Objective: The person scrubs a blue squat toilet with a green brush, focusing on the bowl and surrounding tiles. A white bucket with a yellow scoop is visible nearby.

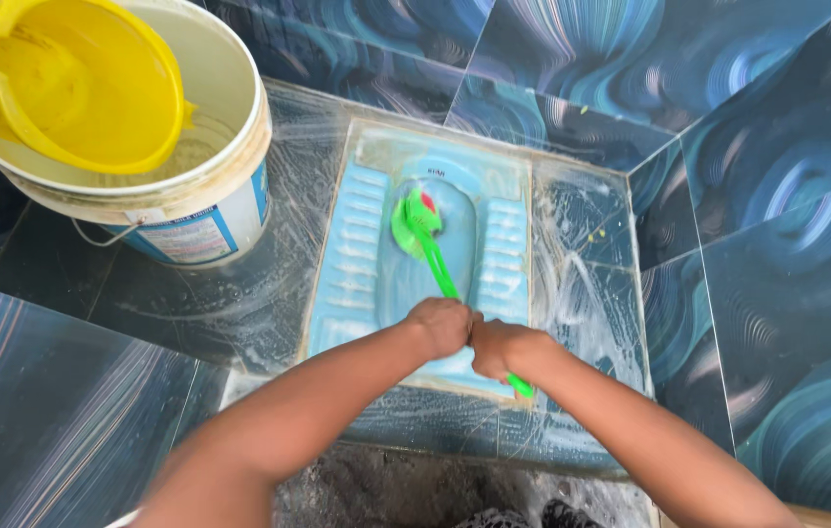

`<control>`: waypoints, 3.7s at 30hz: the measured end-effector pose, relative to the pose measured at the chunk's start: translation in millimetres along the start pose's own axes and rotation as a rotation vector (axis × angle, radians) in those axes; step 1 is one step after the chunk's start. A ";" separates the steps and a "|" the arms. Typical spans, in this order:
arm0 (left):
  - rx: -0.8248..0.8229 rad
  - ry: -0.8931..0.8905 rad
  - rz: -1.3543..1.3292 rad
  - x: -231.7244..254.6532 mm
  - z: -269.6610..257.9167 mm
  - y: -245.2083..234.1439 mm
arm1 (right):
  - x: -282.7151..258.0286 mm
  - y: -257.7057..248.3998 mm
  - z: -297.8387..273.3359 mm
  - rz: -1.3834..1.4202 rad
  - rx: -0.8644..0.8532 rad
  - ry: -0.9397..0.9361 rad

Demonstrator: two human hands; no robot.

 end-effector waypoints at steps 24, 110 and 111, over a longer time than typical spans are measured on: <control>0.027 0.009 0.099 -4.1 11.0 -49.3 | -6.2 -39.0 -21.3 0.395 0.017 0.085; 0.068 -0.043 0.239 -76.6 -11.3 -47.4 | -78.0 -17.6 31.5 0.261 0.309 0.046; 0.182 0.007 0.205 -77.1 -6.9 -46.2 | -70.3 -17.7 42.8 0.248 0.347 0.020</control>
Point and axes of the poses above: each hand's wrist, its own z-axis towards the middle knuckle, its own y-axis out of the palm, x = y × z, the point moved 4 cm from there along z, towards the middle knuckle
